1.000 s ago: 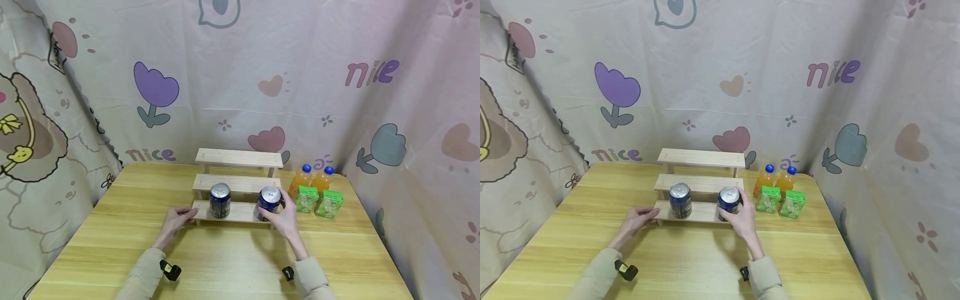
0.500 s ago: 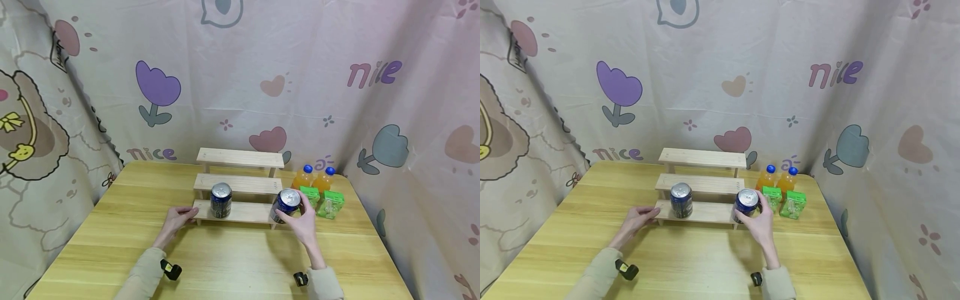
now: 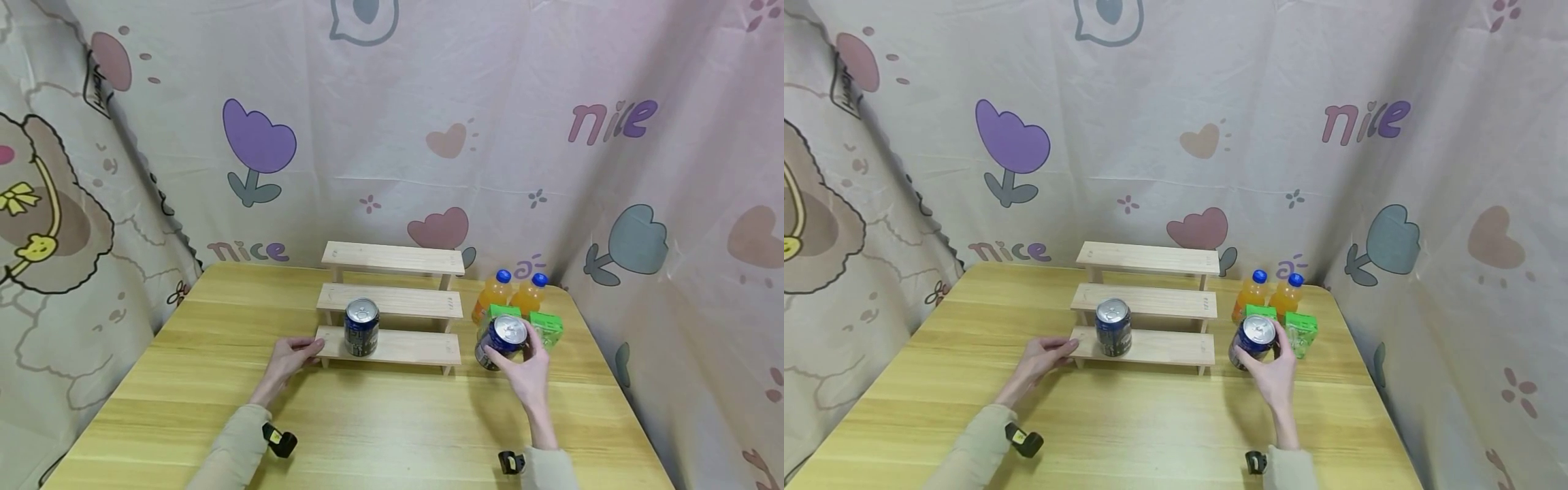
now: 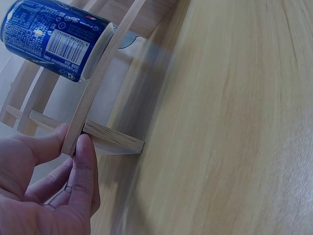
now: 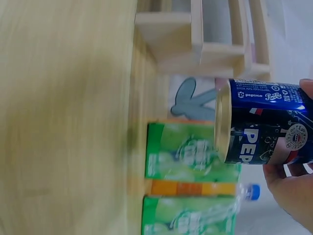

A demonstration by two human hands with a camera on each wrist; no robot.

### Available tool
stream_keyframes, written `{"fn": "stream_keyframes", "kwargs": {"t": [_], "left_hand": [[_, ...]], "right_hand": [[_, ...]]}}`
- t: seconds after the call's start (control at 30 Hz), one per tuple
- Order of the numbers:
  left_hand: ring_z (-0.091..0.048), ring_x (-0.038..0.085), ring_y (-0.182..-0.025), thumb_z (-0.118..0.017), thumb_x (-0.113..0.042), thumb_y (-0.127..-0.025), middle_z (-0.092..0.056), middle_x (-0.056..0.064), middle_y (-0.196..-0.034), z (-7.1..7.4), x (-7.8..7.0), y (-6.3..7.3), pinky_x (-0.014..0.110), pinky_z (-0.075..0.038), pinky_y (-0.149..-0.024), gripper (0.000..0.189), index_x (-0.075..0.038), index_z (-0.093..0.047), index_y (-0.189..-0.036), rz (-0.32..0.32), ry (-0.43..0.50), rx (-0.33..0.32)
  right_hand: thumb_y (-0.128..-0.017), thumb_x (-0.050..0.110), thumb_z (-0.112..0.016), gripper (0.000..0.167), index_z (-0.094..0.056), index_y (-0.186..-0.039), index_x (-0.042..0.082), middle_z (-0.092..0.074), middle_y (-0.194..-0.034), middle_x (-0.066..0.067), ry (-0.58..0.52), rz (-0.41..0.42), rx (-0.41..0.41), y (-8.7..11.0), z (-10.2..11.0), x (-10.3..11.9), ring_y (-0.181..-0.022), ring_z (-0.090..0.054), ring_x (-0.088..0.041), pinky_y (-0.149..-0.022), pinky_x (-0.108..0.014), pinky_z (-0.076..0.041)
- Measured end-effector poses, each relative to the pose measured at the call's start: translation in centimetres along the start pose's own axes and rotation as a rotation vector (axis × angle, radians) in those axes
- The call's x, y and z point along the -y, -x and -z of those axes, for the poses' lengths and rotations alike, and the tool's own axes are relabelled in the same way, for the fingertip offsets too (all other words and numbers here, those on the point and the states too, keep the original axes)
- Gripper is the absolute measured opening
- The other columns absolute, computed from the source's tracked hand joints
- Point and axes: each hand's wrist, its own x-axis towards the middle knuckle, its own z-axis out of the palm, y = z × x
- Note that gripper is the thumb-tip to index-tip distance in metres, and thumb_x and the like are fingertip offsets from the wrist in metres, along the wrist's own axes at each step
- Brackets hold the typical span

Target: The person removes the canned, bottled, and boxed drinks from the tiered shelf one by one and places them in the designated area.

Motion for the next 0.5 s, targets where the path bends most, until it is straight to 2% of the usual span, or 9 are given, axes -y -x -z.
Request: {"fn": "stream_keyframes", "kwargs": {"t": [0.2,0.5], "left_hand": [[-0.068,0.004,-0.074,-0.068,-0.007,-0.096,-0.071,0.009,-0.101,0.0,0.0,0.0,0.017,-0.062,-0.072,0.043,0.019,-0.055,-0.127,-0.001,0.011,0.004],[-0.068,0.003,-0.075,-0.067,-0.006,-0.096,-0.071,0.006,-0.098,0.0,0.1,-0.1,0.016,-0.062,-0.072,0.042,0.020,-0.055,-0.127,-0.008,0.029,0.011]], "right_hand": [[-0.070,-0.013,-0.082,0.077,-0.051,-0.140,-0.002,-0.054,-0.122,0.017,0.000,-0.023,-0.070,0.0,1.3,-1.1,-0.113,-0.053,0.004,-0.098,-0.001,-0.041],[-0.072,-0.013,-0.080,0.075,-0.052,-0.140,0.000,-0.055,-0.115,0.022,0.013,-0.073,-0.151,0.1,2.8,-2.4,-0.107,-0.053,0.002,-0.091,-0.001,-0.043]]}}
